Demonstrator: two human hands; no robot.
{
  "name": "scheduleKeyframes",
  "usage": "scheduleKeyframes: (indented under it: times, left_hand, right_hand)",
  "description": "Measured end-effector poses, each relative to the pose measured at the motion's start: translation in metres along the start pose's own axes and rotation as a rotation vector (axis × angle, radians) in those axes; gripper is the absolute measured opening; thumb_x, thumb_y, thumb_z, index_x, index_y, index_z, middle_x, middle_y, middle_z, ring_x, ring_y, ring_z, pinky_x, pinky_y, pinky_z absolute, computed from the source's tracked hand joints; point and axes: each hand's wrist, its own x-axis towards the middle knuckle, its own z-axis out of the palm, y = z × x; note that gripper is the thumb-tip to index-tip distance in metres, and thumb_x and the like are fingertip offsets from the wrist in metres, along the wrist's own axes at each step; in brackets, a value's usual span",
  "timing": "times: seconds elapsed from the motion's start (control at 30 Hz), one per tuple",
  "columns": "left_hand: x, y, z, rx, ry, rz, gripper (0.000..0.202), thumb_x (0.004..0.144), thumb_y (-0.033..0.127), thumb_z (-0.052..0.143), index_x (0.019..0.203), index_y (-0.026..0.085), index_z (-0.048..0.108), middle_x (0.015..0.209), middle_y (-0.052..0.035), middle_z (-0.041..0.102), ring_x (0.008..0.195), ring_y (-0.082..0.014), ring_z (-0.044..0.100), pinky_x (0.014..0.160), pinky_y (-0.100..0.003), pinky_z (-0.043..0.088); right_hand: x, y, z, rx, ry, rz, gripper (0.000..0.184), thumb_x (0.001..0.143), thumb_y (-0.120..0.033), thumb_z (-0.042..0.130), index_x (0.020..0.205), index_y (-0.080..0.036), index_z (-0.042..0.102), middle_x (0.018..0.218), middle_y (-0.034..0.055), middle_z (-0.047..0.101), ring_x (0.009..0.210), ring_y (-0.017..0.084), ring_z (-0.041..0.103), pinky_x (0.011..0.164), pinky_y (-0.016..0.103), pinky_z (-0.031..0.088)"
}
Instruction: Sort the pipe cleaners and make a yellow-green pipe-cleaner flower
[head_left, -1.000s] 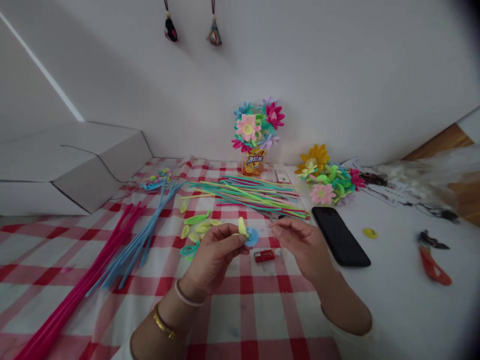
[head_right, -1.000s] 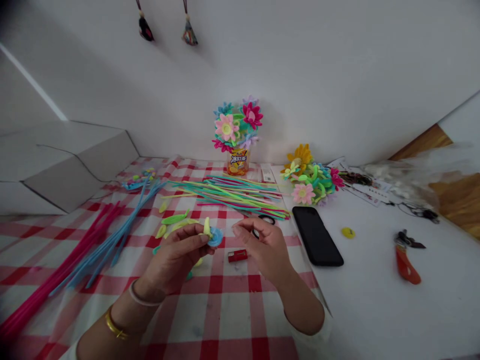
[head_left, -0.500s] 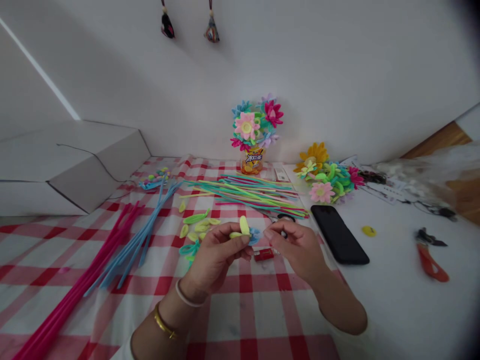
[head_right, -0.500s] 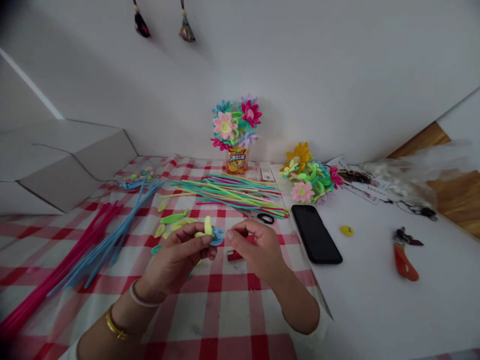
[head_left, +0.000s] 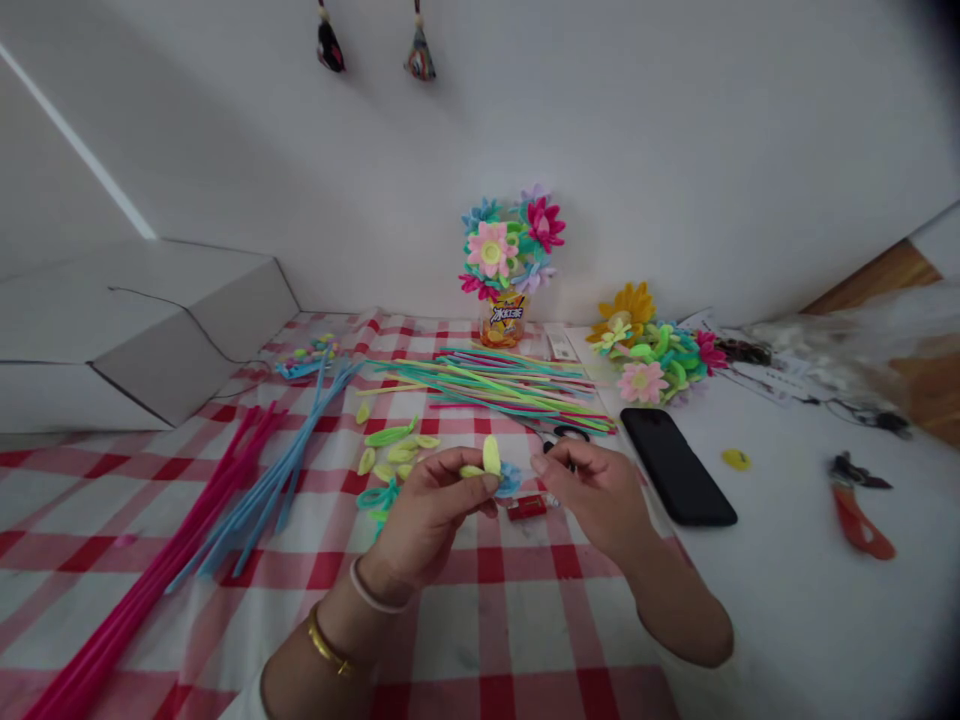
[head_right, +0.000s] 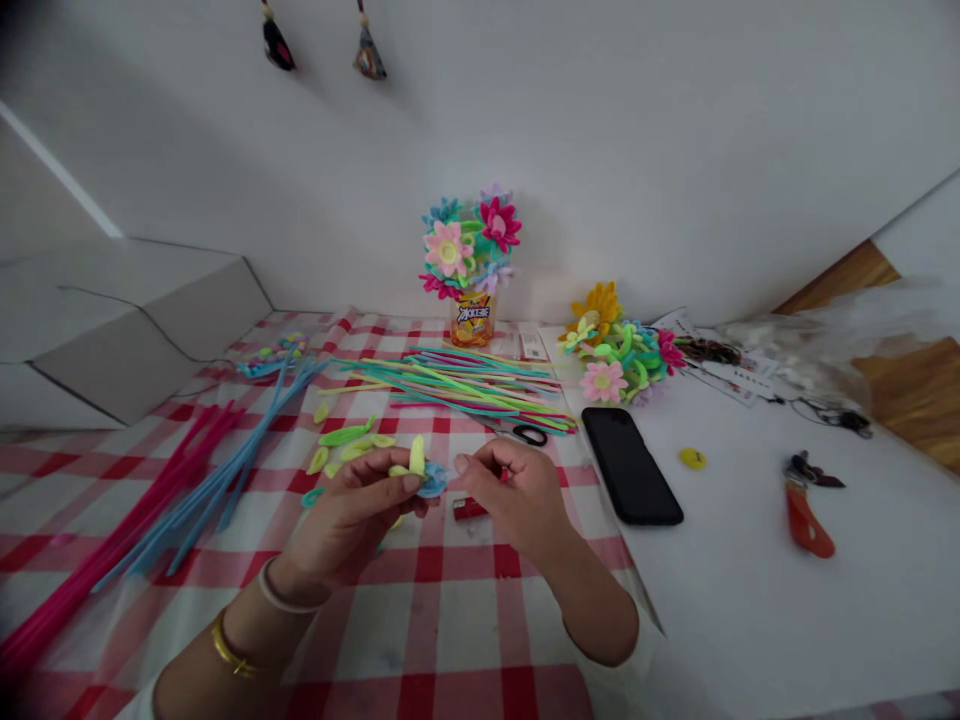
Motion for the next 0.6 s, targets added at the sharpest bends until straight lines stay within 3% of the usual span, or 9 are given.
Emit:
scheduleKeyframes:
  times: [0.6]
  left_hand:
    - [-0.0001,0.0,0.0002,0.013,-0.064,-0.007,0.019,0.056,0.015,0.077,0.073,0.013,0.069,0.064,-0.0031,0.067,0.054,-0.0117,0.058,0.053,-0.023,0.047]
  right_hand:
    - [-0.0002,-0.005,-0.0027,-0.054,0.031,0.014,0.036,0.077,-0.033,0.054,0.048,-0.019,0.038,0.048,-0.0053,0.031,0.048,0.009,0.031,0.046,0.022,0.029]
